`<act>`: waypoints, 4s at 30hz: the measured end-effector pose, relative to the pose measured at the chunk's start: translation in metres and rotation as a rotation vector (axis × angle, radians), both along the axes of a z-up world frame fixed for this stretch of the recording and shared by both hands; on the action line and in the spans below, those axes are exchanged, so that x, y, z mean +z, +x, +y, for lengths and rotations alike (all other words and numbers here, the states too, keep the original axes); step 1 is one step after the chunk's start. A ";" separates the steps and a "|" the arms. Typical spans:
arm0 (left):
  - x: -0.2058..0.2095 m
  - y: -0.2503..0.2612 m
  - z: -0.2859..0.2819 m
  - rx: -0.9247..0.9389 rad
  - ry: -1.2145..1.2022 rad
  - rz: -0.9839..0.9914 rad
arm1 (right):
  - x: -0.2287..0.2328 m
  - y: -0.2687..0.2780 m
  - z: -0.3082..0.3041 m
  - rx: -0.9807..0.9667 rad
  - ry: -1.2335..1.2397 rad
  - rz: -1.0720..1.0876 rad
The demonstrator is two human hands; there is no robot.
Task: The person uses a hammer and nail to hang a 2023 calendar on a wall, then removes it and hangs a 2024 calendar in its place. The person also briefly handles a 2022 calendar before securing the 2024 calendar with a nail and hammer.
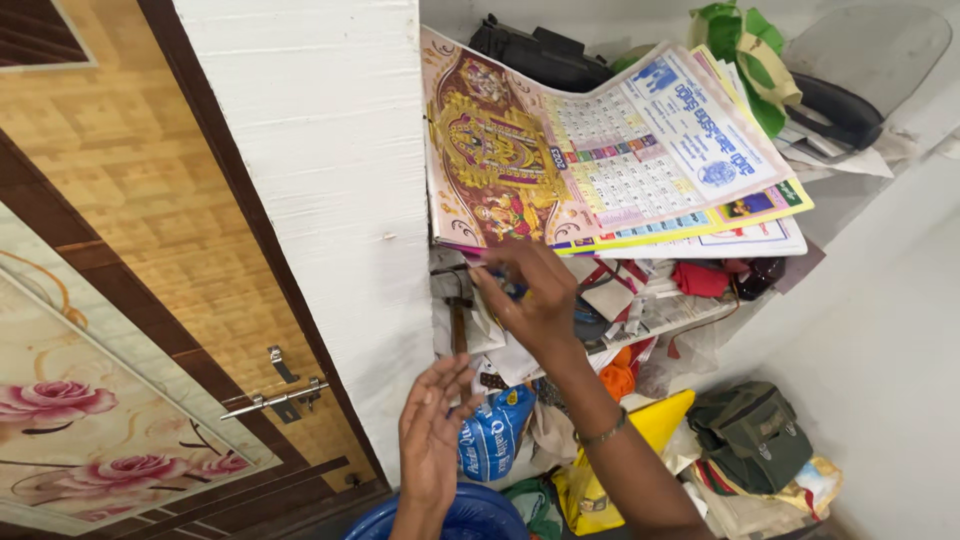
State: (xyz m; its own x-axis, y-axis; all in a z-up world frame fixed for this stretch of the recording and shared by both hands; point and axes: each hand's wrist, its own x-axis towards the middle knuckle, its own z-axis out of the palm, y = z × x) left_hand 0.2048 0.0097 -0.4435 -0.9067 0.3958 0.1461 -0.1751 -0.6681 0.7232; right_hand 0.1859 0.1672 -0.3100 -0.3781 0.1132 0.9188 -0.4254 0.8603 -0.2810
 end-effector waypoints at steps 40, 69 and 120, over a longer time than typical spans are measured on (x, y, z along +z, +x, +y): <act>0.069 -0.008 0.003 0.153 -0.023 0.228 | 0.032 -0.039 -0.006 0.046 0.161 -0.116; 0.189 -0.089 0.078 0.516 -0.498 0.730 | -0.009 0.017 0.010 -0.217 -0.163 0.143; 0.259 -0.093 -0.069 0.213 -0.292 0.888 | 0.134 0.066 -0.055 0.302 0.236 0.040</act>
State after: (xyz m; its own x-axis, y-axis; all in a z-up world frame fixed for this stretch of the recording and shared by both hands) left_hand 0.1122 -0.0593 -0.1849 -0.5698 0.3648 0.7364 0.6215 -0.3950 0.6766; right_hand 0.2516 0.1120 -0.1761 -0.3256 -0.2148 0.9208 -0.6764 0.7334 -0.0681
